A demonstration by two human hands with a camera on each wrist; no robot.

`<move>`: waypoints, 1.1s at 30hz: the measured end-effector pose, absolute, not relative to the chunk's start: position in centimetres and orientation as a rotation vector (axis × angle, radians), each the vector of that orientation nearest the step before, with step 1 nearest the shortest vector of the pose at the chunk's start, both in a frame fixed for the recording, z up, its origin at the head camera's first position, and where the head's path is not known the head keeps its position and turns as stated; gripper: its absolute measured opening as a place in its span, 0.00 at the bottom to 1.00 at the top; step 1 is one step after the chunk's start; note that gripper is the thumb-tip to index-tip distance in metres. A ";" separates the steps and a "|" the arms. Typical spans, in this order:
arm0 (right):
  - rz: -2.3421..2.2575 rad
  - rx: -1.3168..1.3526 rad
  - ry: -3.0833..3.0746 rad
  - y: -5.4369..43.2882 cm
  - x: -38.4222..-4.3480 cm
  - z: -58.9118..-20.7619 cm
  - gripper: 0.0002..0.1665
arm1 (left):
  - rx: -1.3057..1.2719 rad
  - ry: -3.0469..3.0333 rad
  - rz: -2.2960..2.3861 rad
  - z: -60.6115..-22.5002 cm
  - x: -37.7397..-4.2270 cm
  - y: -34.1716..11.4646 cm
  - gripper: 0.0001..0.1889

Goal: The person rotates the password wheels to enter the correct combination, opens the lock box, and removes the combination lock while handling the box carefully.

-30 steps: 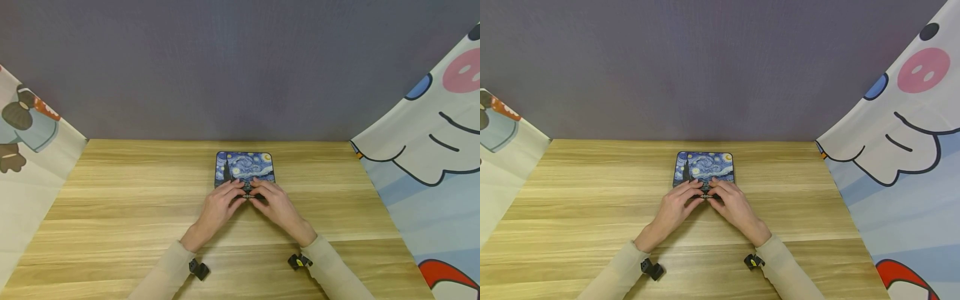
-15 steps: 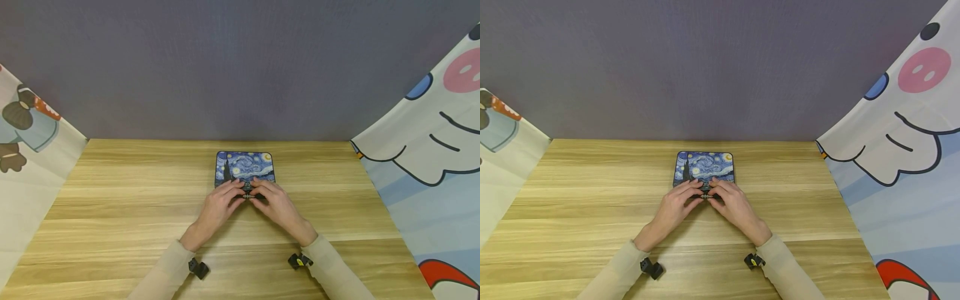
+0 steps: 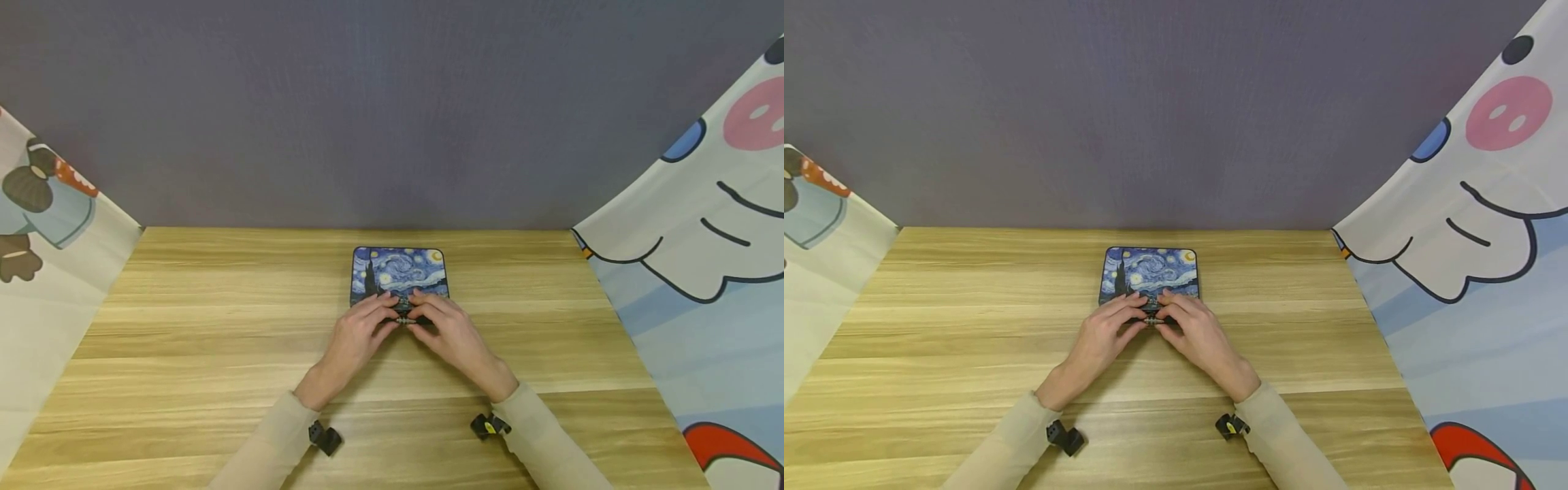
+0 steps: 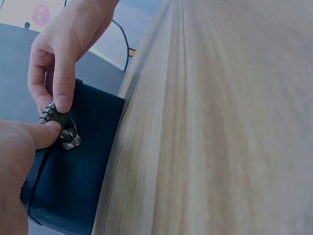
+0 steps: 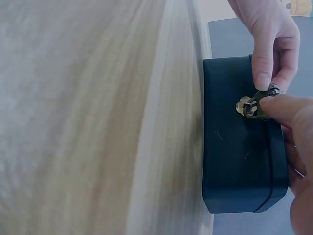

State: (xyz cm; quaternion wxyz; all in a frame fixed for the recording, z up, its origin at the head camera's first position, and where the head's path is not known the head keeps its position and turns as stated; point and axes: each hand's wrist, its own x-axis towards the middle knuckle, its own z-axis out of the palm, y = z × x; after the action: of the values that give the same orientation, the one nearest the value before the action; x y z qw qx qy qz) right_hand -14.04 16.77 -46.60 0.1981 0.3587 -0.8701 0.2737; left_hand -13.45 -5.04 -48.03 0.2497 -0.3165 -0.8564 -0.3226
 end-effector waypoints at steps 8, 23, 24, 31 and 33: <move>0.752 1.003 -2.473 16.7 -13.9 -46.6 0.19 | -0.840 -2.365 -0.830 -47.9 -13.4 -5.0 0.09; 0.644 0.966 -2.559 15.6 -13.5 -45.2 0.15 | -0.844 -2.327 -0.839 -48.0 -13.5 -5.0 0.08; 0.639 0.961 -2.569 15.5 -13.5 -45.1 0.14 | -0.843 -2.326 -0.842 -48.0 -13.5 -5.0 0.08; 0.608 0.948 -2.590 15.1 -13.3 -44.7 0.14 | -0.838 -2.329 -0.857 -47.9 -13.3 -4.9 0.08; 0.596 0.945 -2.592 15.1 -13.3 -44.6 0.13 | -0.838 -2.333 -0.860 -47.9 -13.3 -4.9 0.08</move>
State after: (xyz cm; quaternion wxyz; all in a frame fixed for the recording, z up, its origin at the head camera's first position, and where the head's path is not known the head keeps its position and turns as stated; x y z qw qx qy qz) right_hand -13.28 15.05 -44.64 0.1590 0.3306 -0.9066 0.2086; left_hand -13.34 -4.92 -47.92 0.2563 -0.3088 -0.8595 -0.3167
